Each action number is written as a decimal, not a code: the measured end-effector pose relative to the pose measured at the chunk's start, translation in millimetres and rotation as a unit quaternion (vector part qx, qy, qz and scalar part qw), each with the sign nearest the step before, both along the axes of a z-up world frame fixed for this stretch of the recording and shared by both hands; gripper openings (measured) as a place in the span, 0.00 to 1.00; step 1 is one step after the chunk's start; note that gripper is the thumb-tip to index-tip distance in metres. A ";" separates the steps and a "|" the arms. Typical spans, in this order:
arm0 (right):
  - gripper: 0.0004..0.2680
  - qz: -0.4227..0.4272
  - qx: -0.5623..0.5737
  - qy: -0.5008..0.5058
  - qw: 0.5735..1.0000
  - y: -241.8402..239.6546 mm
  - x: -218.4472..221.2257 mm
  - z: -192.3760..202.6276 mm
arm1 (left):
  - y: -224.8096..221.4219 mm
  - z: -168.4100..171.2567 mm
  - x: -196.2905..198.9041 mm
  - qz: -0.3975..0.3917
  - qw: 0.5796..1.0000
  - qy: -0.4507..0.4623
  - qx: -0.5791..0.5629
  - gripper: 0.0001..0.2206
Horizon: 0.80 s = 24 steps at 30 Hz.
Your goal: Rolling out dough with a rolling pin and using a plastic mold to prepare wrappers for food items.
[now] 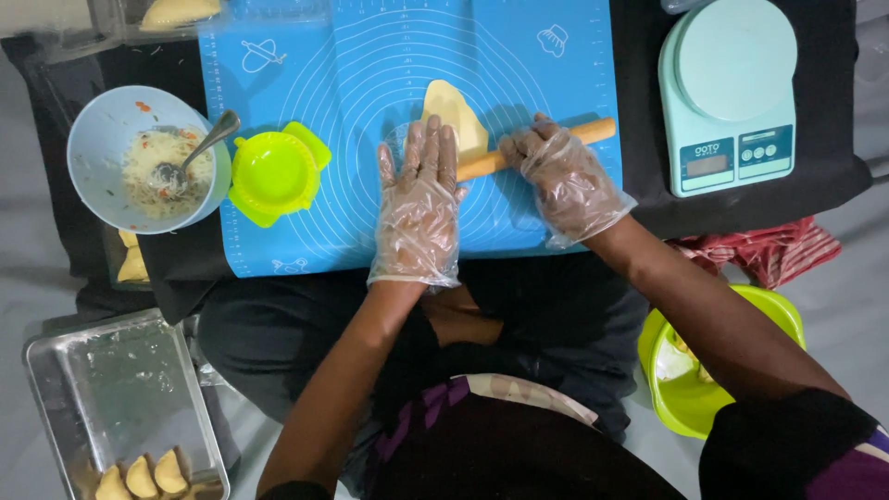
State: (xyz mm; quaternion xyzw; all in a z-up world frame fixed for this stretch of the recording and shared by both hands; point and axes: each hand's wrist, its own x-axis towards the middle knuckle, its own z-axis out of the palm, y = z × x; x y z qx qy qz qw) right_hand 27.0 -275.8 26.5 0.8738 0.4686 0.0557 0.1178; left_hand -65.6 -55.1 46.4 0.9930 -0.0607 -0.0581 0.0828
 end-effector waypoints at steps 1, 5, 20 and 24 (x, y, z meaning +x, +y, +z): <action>0.10 0.001 0.005 0.003 1.000 0.1 -2.8 2.2 | -0.9 -0.4 -1.1 -0.001 1.000 0.014 0.006 0.32; 0.15 -0.045 0.035 0.031 0.998 -2.1 -17.2 -14.2 | -3.9 1.0 -9.9 -0.010 0.999 0.040 0.009 0.31; 0.11 -0.475 0.360 0.392 0.701 21.6 -122.8 60.9 | -0.8 -12.7 -69.0 0.159 0.869 -0.325 -0.338 0.21; 0.14 -0.421 0.457 0.428 0.657 48.2 -124.9 55.2 | -36.0 15.4 -97.3 0.256 0.815 -0.083 -0.513 0.17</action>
